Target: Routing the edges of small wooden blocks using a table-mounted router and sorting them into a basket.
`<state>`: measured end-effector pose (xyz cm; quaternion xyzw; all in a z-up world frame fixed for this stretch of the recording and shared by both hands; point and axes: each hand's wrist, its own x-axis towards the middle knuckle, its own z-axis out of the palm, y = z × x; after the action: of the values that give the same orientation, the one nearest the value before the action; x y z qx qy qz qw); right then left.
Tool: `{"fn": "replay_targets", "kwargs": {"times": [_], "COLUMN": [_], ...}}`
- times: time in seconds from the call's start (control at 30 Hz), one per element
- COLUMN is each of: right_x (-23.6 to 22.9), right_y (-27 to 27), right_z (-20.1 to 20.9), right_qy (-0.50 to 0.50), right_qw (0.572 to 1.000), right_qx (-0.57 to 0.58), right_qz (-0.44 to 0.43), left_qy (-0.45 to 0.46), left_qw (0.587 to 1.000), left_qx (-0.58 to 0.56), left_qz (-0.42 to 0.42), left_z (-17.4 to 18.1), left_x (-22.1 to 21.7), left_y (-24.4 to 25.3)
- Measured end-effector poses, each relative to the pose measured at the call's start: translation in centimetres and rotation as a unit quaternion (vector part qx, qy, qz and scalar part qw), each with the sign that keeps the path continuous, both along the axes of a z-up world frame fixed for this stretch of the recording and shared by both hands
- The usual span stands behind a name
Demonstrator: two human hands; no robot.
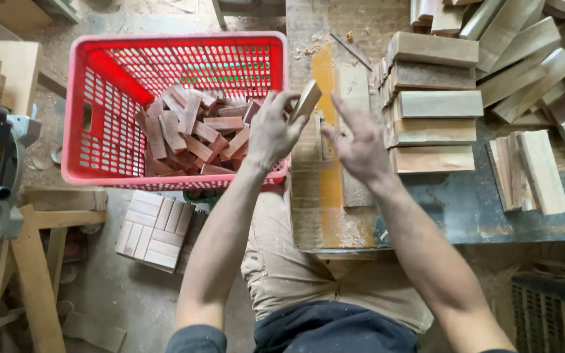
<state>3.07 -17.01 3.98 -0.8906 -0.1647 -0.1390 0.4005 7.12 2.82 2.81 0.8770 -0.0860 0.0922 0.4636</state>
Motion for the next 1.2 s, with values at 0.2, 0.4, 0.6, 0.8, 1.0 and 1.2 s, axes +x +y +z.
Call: {"fn": "replay_targets", "kwargs": {"times": [0.2,0.4,0.6,0.8,1.0,1.2], "right_x": [-10.4,-11.5,-10.3,-8.0,-6.1,-2.4], "right_y": [2.7,0.2,-2.4,-1.7,-1.6,-1.9], "right_z": [0.2,-6.1,-6.5,-3.5,-3.7,-5.8], "right_qy": [0.013,-0.056,-0.03,0.009,0.0,0.005], "right_qw": [0.999,0.995,0.978,0.958,0.943,0.957], "right_qx": [0.006,-0.081,-0.206,-0.286,-0.333,-0.291], "right_qz": [0.029,0.023,-0.004,-0.01,0.001,-0.011], "left_qy": [0.12,0.13,-0.111,-0.153,-0.134,-0.157], "left_qw": [0.904,0.921,0.988,0.971,0.977,0.977], "left_qx": [-0.392,-0.306,0.028,0.13,0.112,0.091], "left_qz": [0.125,0.206,0.106,-0.131,-0.119,-0.109], "left_z": [-4.3,-6.2,-2.3,-7.2,-7.7,-11.5], "left_x": [-10.1,-15.2,-14.1,-10.0,-8.4,-3.9], "left_y": [-0.6,-0.9,1.9,1.4,0.9,0.6]}}
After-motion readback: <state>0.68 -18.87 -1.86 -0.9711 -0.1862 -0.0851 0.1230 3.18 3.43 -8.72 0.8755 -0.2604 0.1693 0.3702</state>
